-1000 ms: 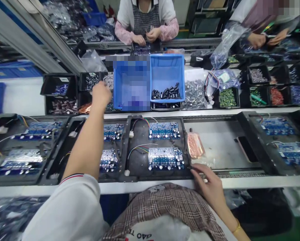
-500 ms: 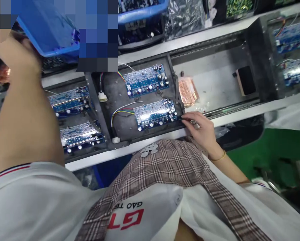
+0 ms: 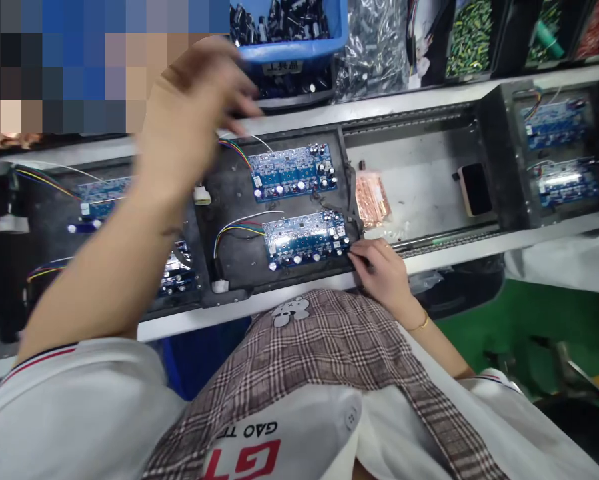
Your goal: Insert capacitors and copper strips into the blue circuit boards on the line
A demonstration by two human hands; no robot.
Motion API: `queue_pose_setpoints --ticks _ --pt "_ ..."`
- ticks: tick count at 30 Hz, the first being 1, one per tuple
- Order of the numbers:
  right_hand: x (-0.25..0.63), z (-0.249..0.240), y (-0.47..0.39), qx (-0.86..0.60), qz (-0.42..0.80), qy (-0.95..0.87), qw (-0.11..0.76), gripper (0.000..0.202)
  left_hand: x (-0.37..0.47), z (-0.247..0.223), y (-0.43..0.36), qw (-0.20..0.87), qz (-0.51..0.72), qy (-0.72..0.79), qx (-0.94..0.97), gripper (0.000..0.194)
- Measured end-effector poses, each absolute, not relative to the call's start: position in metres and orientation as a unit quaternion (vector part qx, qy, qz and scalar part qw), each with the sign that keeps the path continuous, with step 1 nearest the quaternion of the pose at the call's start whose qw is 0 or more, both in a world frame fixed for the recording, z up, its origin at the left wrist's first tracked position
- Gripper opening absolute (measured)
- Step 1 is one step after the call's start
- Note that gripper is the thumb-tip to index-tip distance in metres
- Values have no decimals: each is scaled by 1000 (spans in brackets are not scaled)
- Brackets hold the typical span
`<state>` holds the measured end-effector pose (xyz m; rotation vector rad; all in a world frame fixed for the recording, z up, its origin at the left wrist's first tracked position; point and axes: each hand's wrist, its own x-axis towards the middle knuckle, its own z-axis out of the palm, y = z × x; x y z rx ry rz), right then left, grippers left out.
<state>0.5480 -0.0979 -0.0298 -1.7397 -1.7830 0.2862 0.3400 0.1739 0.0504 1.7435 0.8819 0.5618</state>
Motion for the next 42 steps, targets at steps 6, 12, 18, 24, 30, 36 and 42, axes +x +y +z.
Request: queue_pose_setpoints --ticks 6,12,18,24,30,36,42 --pt "538 -30 -98 -671 57 -684 281 13 402 19 92 685 64 289 666 9" --pt "551 5 -71 -679 121 -628 361 23 401 3 95 783 25 278 556 9" --pt "557 23 -20 -671 135 -607 404 12 404 11 101 806 53 274 522 15" --pt "593 4 61 -657 129 -674 313 14 413 3 133 717 199 382 548 13" --pt "618 -30 119 -607 117 -760 200 20 409 -14 156 661 302 435 532 15" --pt "618 -32 121 -585 81 -793 152 25 406 -13 159 667 308 425 529 15" --pt "619 -29 122 -574 72 -806 128 26 406 -15 159 672 308 416 530 8"
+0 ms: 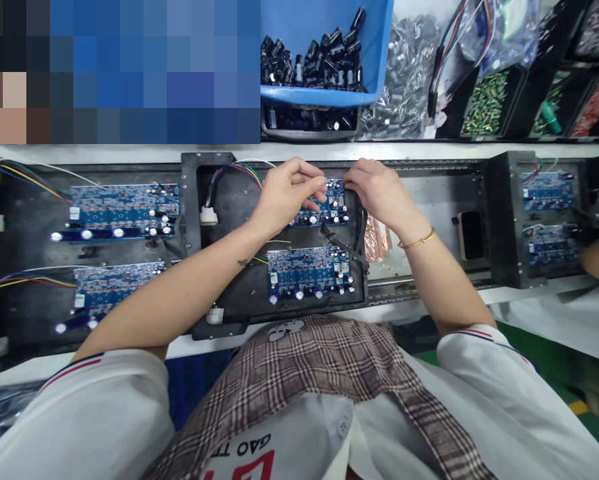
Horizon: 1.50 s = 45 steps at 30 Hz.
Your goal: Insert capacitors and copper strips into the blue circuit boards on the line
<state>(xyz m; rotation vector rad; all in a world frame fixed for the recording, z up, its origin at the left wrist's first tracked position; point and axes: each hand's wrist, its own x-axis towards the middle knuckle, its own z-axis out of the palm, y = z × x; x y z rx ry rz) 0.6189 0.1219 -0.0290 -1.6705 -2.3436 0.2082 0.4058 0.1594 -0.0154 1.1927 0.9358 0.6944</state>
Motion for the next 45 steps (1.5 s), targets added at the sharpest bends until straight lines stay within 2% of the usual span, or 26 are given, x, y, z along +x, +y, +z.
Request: queue_pose_setpoints --ticks 16,20,34,41,45 --pt "619 -30 124 -566 68 -811 133 27 403 -12 159 713 269 398 510 14" --pt "620 -25 122 -550 74 -825 106 25 404 -15 161 734 255 403 484 16" --pt "622 -26 131 -528 80 -840 98 26 401 -12 158 778 258 392 418 8" --pt "620 -22 134 -531 99 -839 69 28 401 -9 161 779 251 394 419 14" --pt "618 -17 134 -538 98 -836 49 28 402 -9 164 778 246 401 417 9"
